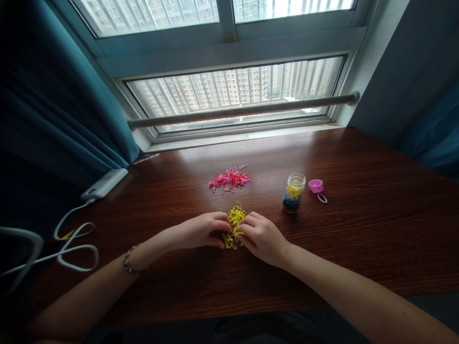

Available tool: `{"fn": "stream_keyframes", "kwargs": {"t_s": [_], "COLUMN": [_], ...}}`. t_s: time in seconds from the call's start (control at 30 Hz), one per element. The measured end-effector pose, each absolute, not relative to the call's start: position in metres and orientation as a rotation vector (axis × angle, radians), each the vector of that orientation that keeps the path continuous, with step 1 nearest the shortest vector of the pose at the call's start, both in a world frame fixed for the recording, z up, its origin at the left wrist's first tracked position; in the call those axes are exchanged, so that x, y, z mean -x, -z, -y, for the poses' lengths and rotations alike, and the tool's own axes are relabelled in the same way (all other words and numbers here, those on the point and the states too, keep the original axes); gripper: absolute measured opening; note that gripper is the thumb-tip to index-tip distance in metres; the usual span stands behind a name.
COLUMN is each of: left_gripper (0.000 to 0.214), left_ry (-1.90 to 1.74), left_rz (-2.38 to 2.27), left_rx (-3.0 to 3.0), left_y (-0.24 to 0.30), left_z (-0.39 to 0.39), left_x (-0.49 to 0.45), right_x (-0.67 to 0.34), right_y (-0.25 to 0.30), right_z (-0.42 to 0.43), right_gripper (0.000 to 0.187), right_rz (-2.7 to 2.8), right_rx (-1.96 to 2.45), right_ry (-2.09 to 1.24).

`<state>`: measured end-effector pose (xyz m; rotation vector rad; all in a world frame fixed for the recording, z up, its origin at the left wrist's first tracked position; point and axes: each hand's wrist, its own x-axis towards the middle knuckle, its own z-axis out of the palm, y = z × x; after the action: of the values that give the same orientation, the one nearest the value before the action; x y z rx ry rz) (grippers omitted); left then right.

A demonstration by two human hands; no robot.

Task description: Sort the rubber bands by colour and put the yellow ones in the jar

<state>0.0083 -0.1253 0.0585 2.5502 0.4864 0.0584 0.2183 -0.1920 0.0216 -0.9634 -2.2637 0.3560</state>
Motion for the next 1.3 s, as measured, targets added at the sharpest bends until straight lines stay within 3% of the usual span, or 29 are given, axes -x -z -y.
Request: {"fn": "stream_keyframes", "kwargs": {"t_s": [0.2,0.6,0.93,1.3], "left_gripper": [0.012,0.009,0.024,0.027], "left_ry": [-0.102,-0.211,-0.575,-0.722], "left_rz": [-0.435,-0.525,-0.713,-0.393], "left_rx": [-2.577,-2.421,-1.931,-1.902], "left_y": [-0.052,-0.054,-0.061,-0.112], "left_z": [0.133,0.122,0.107,0.056], "left_x": [-0.014,-0.01,-0.009,-0.078], "right_x": [-0.218,-0.218,-0.218,-0.217], "right_y": [-0.021,-0.022,-0.018,-0.015], "right_z": [0.192,0.193,0.194,0.193], "right_gripper": [0.013,0.014,0.013,0.007], "right_rz": [2.255,2.22,2.247,2.279], "right_rx": [0.955,1.004,1.029,1.019], "right_ry": [-0.355,-0.315,-0.313,-0.332]}}
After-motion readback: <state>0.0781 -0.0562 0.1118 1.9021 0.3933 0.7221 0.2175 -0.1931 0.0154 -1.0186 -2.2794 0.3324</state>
